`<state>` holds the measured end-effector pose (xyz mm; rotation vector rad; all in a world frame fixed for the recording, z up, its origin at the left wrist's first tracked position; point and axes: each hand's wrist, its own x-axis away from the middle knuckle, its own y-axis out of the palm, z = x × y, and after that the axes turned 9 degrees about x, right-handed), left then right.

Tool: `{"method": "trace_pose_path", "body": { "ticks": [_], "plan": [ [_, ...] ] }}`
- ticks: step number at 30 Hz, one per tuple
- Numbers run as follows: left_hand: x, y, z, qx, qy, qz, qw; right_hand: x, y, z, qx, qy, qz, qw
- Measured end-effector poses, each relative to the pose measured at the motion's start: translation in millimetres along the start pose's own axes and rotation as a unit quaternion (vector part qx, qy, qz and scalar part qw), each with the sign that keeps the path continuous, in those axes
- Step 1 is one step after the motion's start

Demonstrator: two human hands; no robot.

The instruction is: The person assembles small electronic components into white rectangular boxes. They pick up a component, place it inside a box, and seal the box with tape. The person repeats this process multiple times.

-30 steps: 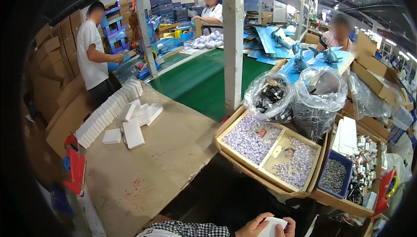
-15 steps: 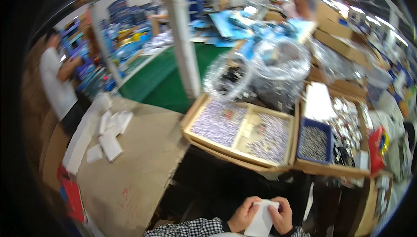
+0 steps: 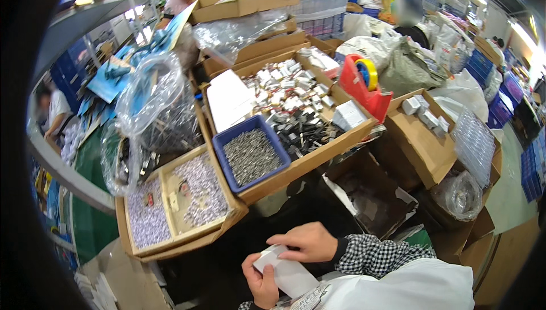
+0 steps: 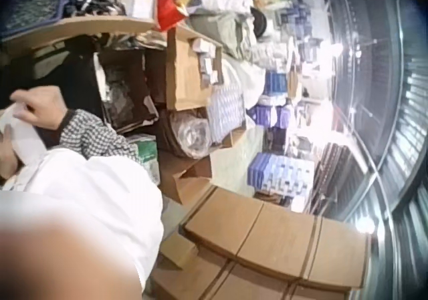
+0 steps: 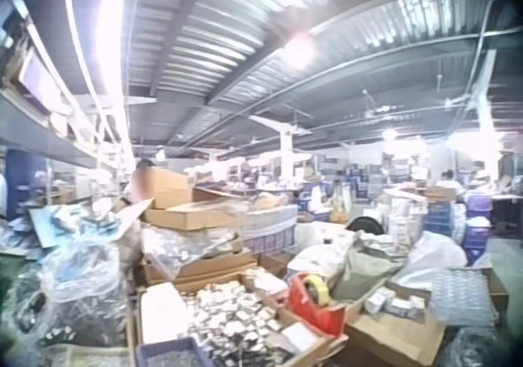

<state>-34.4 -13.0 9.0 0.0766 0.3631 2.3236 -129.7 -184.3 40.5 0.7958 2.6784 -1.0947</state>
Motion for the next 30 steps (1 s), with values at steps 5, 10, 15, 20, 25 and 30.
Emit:
{"method": "trace_pose_path", "body": {
  "ticks": [5,10,15,20,25,30],
  "plan": [
    [-8,2,-1,-0.012,-0.029,-0.003,0.999,-22,-120,67,0.1,0.081,0.445,0.886],
    [-13,3,-9,0.019,-0.042,0.001,0.999,-47,-241,126,0.092,0.182,0.498,0.843],
    [-13,6,-11,0.012,-0.046,0.004,0.999,-48,-262,129,-0.06,0.294,0.368,0.88],
    [-12,6,-6,0.002,-0.058,0.005,0.998,-52,-261,127,-0.144,0.241,0.381,0.881],
    [-10,6,-6,0.021,-0.072,0.01,0.997,-54,-270,118,-0.133,0.231,0.409,0.873],
    [-9,8,-6,0.029,-0.063,0.016,0.997,-38,-260,109,-0.185,0.293,0.399,0.849]
  ]
}}
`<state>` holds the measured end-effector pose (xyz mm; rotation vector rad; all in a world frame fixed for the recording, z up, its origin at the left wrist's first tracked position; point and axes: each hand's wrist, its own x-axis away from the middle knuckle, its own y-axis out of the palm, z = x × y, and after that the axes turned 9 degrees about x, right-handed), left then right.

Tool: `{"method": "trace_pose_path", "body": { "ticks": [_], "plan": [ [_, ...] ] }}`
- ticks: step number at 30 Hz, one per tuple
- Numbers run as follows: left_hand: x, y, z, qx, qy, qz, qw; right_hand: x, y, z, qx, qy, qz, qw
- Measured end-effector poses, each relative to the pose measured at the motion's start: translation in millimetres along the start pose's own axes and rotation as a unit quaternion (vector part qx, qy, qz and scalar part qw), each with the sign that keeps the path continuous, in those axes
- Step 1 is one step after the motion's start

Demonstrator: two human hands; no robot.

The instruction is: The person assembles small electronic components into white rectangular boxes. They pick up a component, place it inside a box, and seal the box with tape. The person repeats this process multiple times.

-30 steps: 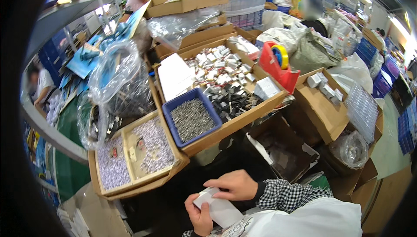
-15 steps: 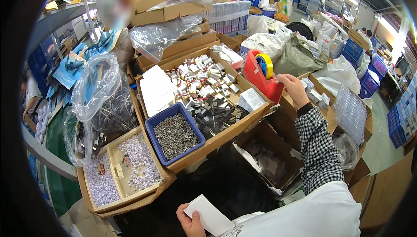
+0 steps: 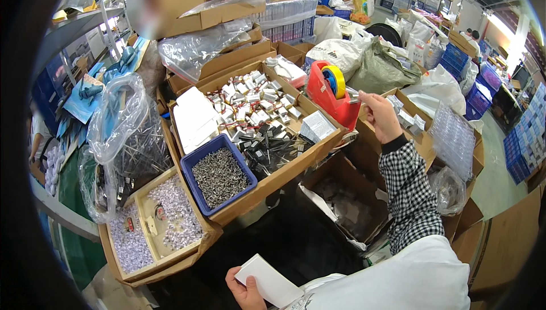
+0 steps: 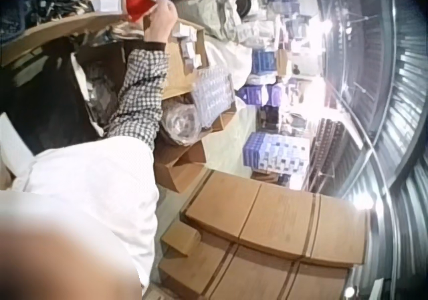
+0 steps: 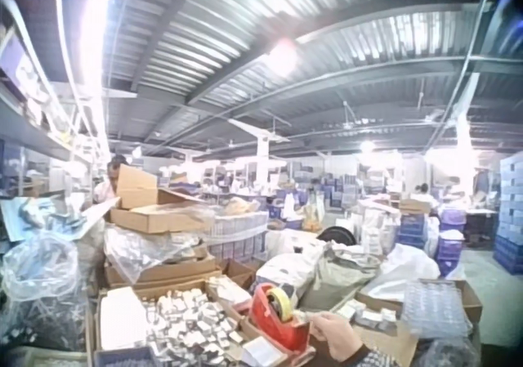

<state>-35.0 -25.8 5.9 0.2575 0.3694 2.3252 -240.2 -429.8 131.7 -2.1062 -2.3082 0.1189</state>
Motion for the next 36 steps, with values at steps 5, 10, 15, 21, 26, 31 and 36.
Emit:
{"method": "trace_pose_path", "body": {
  "ticks": [5,10,15,21,26,31,36],
  "plan": [
    [2,-2,5,-0.023,0.006,0.01,1.0,15,-3,13,-0.075,0.064,-0.018,0.995],
    [2,-3,4,-0.03,0.014,0.009,0.999,20,-8,16,-0.102,0.067,-0.061,0.991],
    [2,-3,5,-0.023,0.017,0.009,1.0,18,-9,10,-0.106,0.062,-0.071,0.99],
    [3,-4,7,-0.035,0.014,0.008,0.999,20,-16,27,-0.112,0.041,-0.088,0.989],
    [3,-10,-5,-0.131,0.032,0.002,0.991,-1,-19,65,-0.153,-0.069,-0.144,0.975],
    [8,-8,-12,-0.045,0.078,-0.016,0.996,-28,-31,112,-0.211,-0.034,-0.087,0.973],
    [4,-21,2,-0.011,0.1,0.049,0.994,-53,-23,133,-0.268,-0.042,-0.091,0.958]
  ]
}}
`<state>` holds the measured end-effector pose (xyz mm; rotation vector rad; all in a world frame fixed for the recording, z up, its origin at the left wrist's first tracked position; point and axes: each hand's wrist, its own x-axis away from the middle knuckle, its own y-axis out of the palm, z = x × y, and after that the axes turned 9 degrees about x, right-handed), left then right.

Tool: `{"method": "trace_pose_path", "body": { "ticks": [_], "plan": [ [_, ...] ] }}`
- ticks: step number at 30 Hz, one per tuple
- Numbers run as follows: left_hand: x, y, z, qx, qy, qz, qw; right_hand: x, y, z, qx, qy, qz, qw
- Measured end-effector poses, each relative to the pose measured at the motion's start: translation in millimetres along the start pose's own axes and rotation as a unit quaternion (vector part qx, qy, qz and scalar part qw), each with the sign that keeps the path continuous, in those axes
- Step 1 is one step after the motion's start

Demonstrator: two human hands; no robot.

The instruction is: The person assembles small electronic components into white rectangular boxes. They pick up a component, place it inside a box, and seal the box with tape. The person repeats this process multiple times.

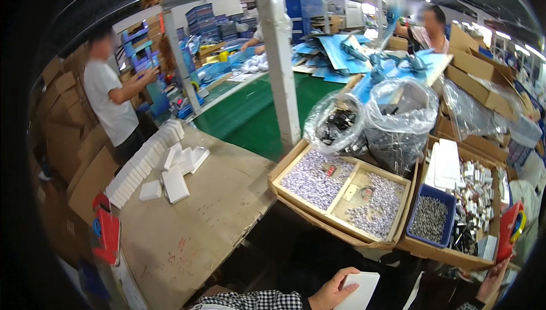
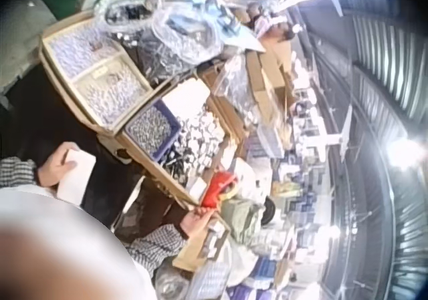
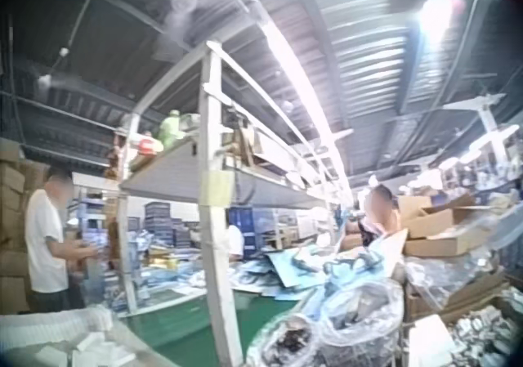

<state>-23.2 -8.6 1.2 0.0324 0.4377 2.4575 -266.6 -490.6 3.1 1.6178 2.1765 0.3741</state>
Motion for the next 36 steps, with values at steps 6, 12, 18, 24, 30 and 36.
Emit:
{"method": "trace_pose_path", "body": {
  "ticks": [6,12,18,24,30,36],
  "plan": [
    [-13,-5,-13,0.011,0.031,0.061,0.998,61,58,-15,-0.034,0.012,0.047,0.998],
    [-4,-29,-7,-0.191,0.09,0.099,0.973,169,158,-9,0.007,0.215,-0.214,0.953],
    [14,-23,-6,-0.167,0.085,0.032,0.982,275,251,41,0.091,0.394,-0.384,0.83],
    [21,-26,0,-0.197,0.068,0.015,0.978,301,278,54,0.026,0.431,-0.328,0.84],
    [20,-25,0,-0.18,0.075,-0.008,0.981,305,272,60,-0.015,0.452,-0.307,0.837],
    [20,-23,1,-0.171,0.052,-0.004,0.984,311,270,65,-0.045,0.427,-0.281,0.859]
  ]
}}
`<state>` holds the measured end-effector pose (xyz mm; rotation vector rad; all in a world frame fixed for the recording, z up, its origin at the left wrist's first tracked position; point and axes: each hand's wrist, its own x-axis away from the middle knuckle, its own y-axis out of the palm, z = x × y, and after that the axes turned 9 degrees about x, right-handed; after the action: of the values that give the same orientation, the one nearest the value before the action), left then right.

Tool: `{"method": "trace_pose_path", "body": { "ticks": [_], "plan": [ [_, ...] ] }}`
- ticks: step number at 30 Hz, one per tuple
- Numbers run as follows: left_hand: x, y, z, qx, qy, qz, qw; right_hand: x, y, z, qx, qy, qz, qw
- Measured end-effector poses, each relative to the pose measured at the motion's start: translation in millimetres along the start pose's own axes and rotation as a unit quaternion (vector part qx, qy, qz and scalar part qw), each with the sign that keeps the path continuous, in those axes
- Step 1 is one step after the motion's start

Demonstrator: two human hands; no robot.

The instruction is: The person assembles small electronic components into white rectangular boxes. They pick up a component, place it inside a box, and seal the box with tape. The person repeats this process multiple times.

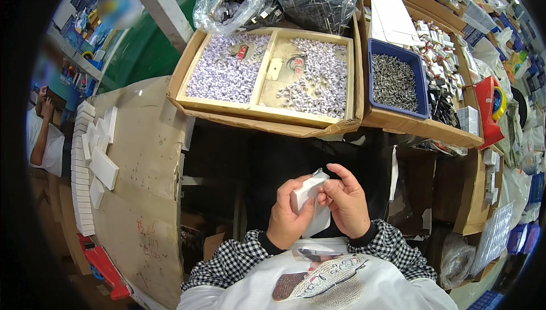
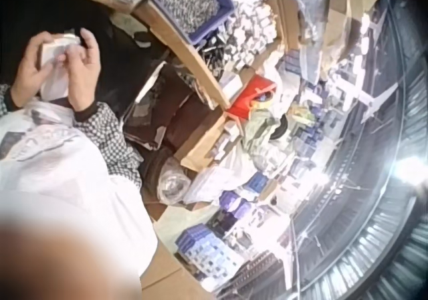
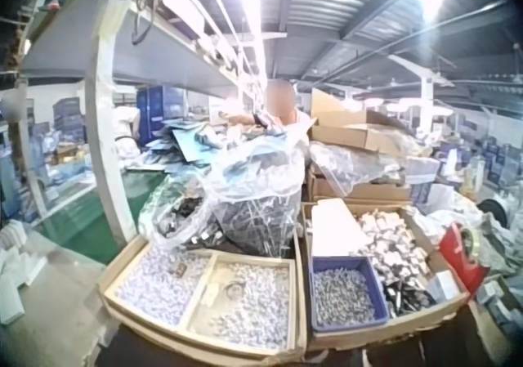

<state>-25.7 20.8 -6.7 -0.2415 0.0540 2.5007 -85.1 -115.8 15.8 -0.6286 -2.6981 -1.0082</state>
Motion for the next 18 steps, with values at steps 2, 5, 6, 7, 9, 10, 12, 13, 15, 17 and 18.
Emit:
{"method": "trace_pose_path", "body": {
  "ticks": [2,5,6,7,9,10,12,13,15,17,18],
  "plan": [
    [0,0,0,-0.001,-0.005,0.0,1.0,-1,-1,1,-0.009,-0.009,0.001,1.0],
    [-1,1,2,-0.005,-0.006,-0.003,1.0,-1,-2,3,0.008,-0.009,-0.002,1.0],
    [-2,2,2,-0.007,-0.003,-0.001,1.0,-1,-2,3,0.019,-0.014,0.0,1.0],
    [-2,2,3,-0.005,-0.001,0.001,1.0,-1,-2,4,0.03,-0.018,0.003,0.999],
    [-3,2,6,-0.018,-0.008,0.002,1.0,0,-2,5,0.032,-0.017,0.005,0.999],
    [-3,2,7,-0.021,-0.012,0.0,1.0,0,-1,5,0.029,-0.019,0.006,0.999],
    [-3,0,11,-0.04,-0.027,-0.022,0.999,0,0,5,0.036,-0.01,0.013,0.999],
    [-3,-1,13,-0.048,-0.035,-0.034,0.998,0,1,4,0.034,-0.009,0.016,0.999],
    [-4,0,16,-0.046,-0.035,-0.018,0.998,0,3,2,0.044,0.0,0.023,0.999],
    [-6,1,17,-0.053,-0.027,-0.013,0.998,1,4,-1,0.048,0.009,0.03,0.998],
    [-8,1,18,-0.062,-0.018,-0.017,0.998,1,5,-2,0.048,0.013,0.032,0.998]
  ]
}}
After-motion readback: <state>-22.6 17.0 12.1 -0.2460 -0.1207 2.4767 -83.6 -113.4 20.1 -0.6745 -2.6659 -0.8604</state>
